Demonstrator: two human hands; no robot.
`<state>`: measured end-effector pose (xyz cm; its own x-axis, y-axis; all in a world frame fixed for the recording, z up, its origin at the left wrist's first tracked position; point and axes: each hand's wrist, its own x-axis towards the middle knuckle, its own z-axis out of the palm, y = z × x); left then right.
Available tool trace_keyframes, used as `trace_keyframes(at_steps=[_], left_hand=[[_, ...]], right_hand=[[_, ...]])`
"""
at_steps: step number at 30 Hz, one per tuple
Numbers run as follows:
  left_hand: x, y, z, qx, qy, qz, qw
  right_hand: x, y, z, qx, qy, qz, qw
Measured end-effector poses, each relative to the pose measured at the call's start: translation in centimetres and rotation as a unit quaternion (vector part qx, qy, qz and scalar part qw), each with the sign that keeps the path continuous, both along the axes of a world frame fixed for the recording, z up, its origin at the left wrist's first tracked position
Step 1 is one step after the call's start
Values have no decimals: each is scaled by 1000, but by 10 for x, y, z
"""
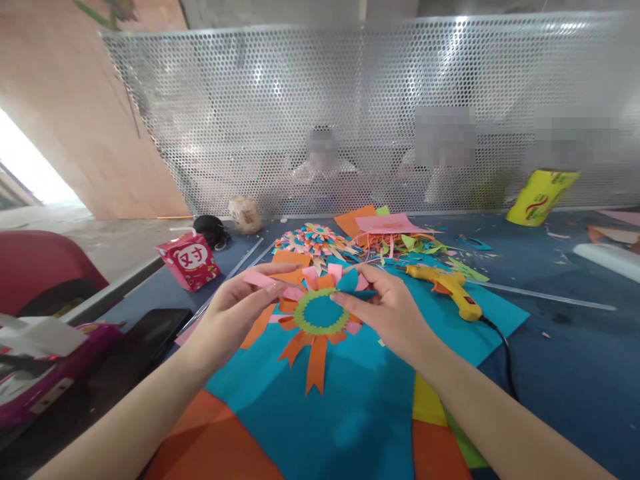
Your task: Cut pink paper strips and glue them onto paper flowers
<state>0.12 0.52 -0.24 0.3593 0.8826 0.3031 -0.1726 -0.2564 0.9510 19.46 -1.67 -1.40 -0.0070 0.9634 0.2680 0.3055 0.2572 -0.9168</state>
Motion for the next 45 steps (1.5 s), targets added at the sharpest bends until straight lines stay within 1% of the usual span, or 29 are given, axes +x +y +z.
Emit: trace_keyframes(at_steps=[8, 13, 18, 20, 21, 22, 23, 24, 25, 27, 28, 29, 30, 31, 33, 35, 37, 40, 45], left_hand=[[1, 1, 1, -11, 22, 15, 1000], [2, 1, 2, -11, 35, 36, 999], [1, 1, 1, 0, 57, 28, 998], [1, 2, 0, -5, 58, 30, 998], [1, 2, 0, -9, 55, 32, 998], [0, 2, -1, -15, 51, 33, 998], [0, 3, -1, -21, 47, 32, 998], [-1, 3, -2, -30, 42, 29, 998], [-1, 3, -2, -42, 39, 23, 998], [-2, 3, -2, -80, 32, 1, 996], [-2, 3, -2, -100, 26, -17, 995], [-1, 2, -2, -117, 19, -37, 992], [-1, 1, -2, -129, 11, -61, 990], [0, 0, -1, -138, 2, -84, 987], [0, -3, 0, -148, -17, -110, 983], [1, -5, 0, -154, -37, -115, 981], [0, -6, -1, -148, -55, -110, 981], [0, -6, -2, -133, -57, -81, 986], [2, -5, -4, -136, -31, -35, 990]], right_hand=[[0, 0, 0, -3, 6, 3, 1000], [-1, -1, 1, 5, 17, 6, 1000], [-1, 0, 0, 18, -5, 3, 1000], [-1, 0, -2, 36, -24, -4, 999], [-1, -1, -3, 63, -37, -17, 997], [-1, -1, -3, 104, -56, -34, 992], [0, -2, -4, 164, -82, -52, 982], [1, -4, -4, 238, -116, -62, 962], [3, -5, -3, 320, -158, -63, 932], [6, -9, 0, 472, -245, -37, 846], [7, -12, 2, 525, -285, -17, 802], [8, -14, 4, 563, -320, -5, 762], [8, -16, 6, 588, -351, 0, 729], [8, -17, 7, 606, -375, -2, 702], [6, -19, 9, 631, -406, -14, 660], [4, -18, 9, 644, -425, -23, 635], [2, -17, 8, 643, -445, -19, 624], [1, -16, 7, 644, -470, -4, 604], [0, -16, 6, 639, -507, 3, 579]])
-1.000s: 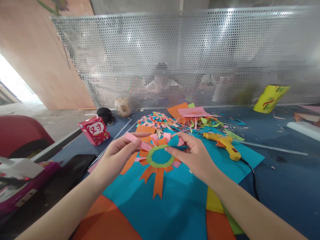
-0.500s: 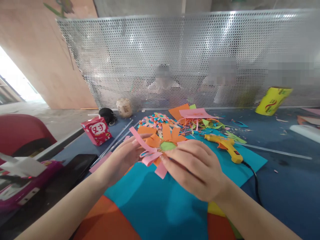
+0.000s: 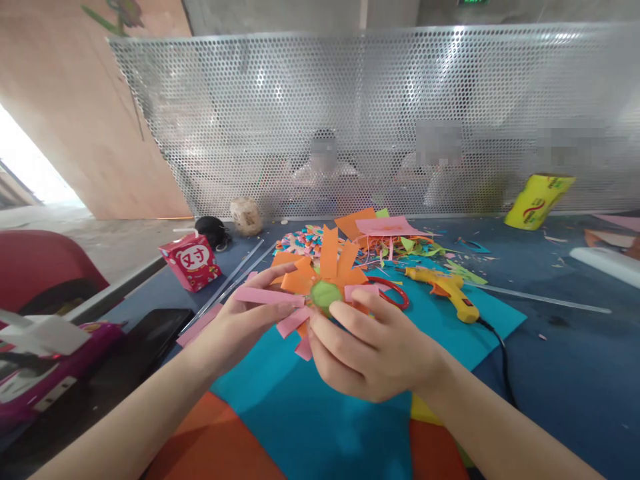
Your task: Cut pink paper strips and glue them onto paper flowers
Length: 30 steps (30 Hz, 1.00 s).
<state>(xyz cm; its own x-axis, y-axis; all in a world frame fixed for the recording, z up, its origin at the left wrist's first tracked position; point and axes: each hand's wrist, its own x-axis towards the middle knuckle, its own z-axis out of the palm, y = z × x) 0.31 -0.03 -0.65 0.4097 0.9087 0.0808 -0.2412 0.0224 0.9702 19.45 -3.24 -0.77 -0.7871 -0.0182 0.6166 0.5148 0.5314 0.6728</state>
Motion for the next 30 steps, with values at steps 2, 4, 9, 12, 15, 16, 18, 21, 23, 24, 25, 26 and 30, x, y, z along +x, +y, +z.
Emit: trace_keyframes(at_steps=[2, 4, 9, 12, 15, 16, 18, 21, 23, 24, 25, 26, 30], left_hand=[[1, 0, -1, 0, 3, 8, 1000], [2, 0, -2, -1, 1, 11, 1000], [4, 1, -5, 16, 9, 37, 999], [5, 1, -7, 28, 19, 53, 998], [6, 2, -8, 28, 16, 55, 998], [6, 2, -8, 28, 13, 53, 998], [6, 2, -8, 27, 10, 53, 998], [6, 2, -8, 25, 13, 58, 998], [6, 2, -8, 21, 14, 60, 998], [6, 2, -8, 16, 13, 60, 998], [6, 1, -7, 11, 11, 61, 998], [6, 1, -7, 5, 8, 63, 998], [7, 1, -5, -9, 3, 72, 997]], right_hand=[[-1, 0, 0, 4, -10, -2, 1000], [-3, 0, 0, 11, -16, -5, 1000], [-7, 0, -1, 16, -7, -7, 1000], [-9, 0, -3, 14, -6, -6, 1000], [-9, 0, -4, 15, -6, -4, 1000], [-10, 0, -5, 16, -4, -3, 1000], [-10, 0, -4, 18, -1, -4, 1000], [-11, 0, -4, 22, -3, -10, 1000], [-11, 0, -3, 24, -8, -10, 1000], [-11, 0, -3, 24, -10, -9, 1000], [-11, 0, -3, 24, -12, -8, 1000], [-11, 0, -3, 24, -13, -7, 1000], [-10, 0, -4, 21, -15, -12, 1000]])
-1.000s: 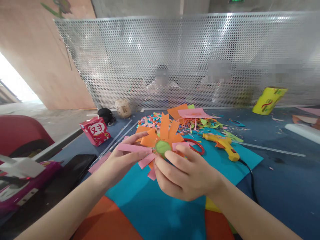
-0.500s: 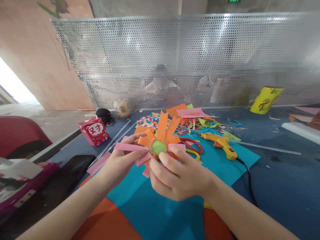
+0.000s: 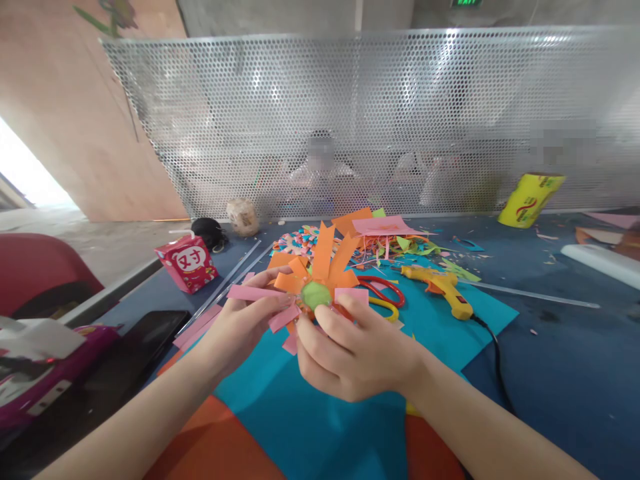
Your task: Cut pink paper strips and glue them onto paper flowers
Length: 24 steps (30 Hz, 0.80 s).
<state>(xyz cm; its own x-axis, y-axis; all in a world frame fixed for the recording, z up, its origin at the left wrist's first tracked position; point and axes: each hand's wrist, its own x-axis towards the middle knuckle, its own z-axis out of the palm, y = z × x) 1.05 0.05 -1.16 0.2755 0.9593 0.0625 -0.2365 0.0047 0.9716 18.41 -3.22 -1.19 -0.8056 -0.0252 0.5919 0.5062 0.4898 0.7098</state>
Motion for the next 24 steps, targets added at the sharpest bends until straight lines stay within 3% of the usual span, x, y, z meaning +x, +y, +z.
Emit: trace_keyframes(at_steps=[12, 15, 16, 18, 21, 24], left_hand=[[2, 1, -2, 5, 12, 8, 1000], [0, 2, -2, 3, 24, -7, 1000], [-1, 3, -1, 3, 32, -11, 999], [-4, 5, -1, 15, 53, -9, 998], [-7, 7, 2, 55, 81, 12, 995], [-7, 6, 7, 95, 91, 8, 991]], right_hand=[[-1, 0, -2, -10, 4, 0, 1000], [0, 2, -6, -110, 92, 13, 990], [1, 3, -7, -166, 145, 22, 975], [3, 5, -9, -275, 278, 26, 920], [6, 9, -7, -387, 480, -14, 787], [9, 13, -4, -473, 580, -33, 663]])
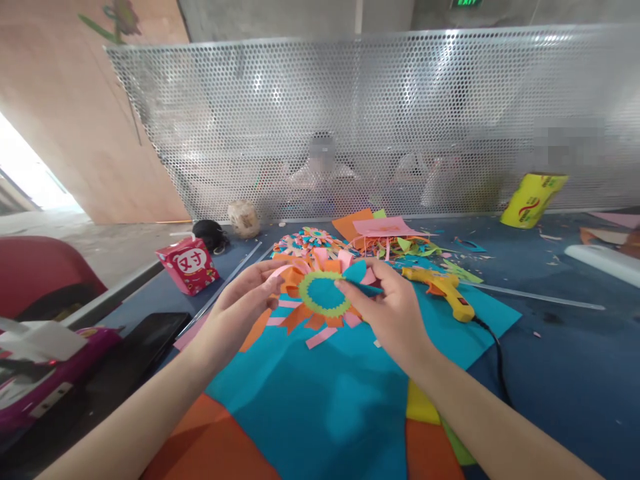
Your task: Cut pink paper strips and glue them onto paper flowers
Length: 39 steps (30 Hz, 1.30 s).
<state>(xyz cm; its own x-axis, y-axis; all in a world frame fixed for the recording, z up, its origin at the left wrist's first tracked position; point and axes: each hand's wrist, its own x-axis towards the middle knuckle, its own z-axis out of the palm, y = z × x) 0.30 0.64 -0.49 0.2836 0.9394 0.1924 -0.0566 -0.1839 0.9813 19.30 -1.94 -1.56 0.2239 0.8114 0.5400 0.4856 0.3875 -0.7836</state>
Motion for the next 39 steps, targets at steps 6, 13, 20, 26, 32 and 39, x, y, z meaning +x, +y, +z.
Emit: trace_keyframes(at_steps=[6, 13, 20, 26, 32, 39], left_hand=[[3, -1, 5, 58, -28, -45, 997], [-1, 5, -2, 51, -78, -84, 992], [1, 10, -4, 43, -59, -5, 997], [0, 11, -5, 29, -56, 27, 998], [2, 8, -2, 23, -70, 42, 996], [0, 7, -5, 50, -44, 19, 998]], right_hand=[[-1, 6, -3, -84, 134, 127, 979], [-3, 6, -6, -123, 269, 203, 933], [-3, 7, -8, -114, 276, 205, 932], [-4, 4, -5, -128, 216, 184, 950], [-4, 1, -2, -130, 130, 153, 971], [-4, -1, 0, -126, 107, 154, 974]])
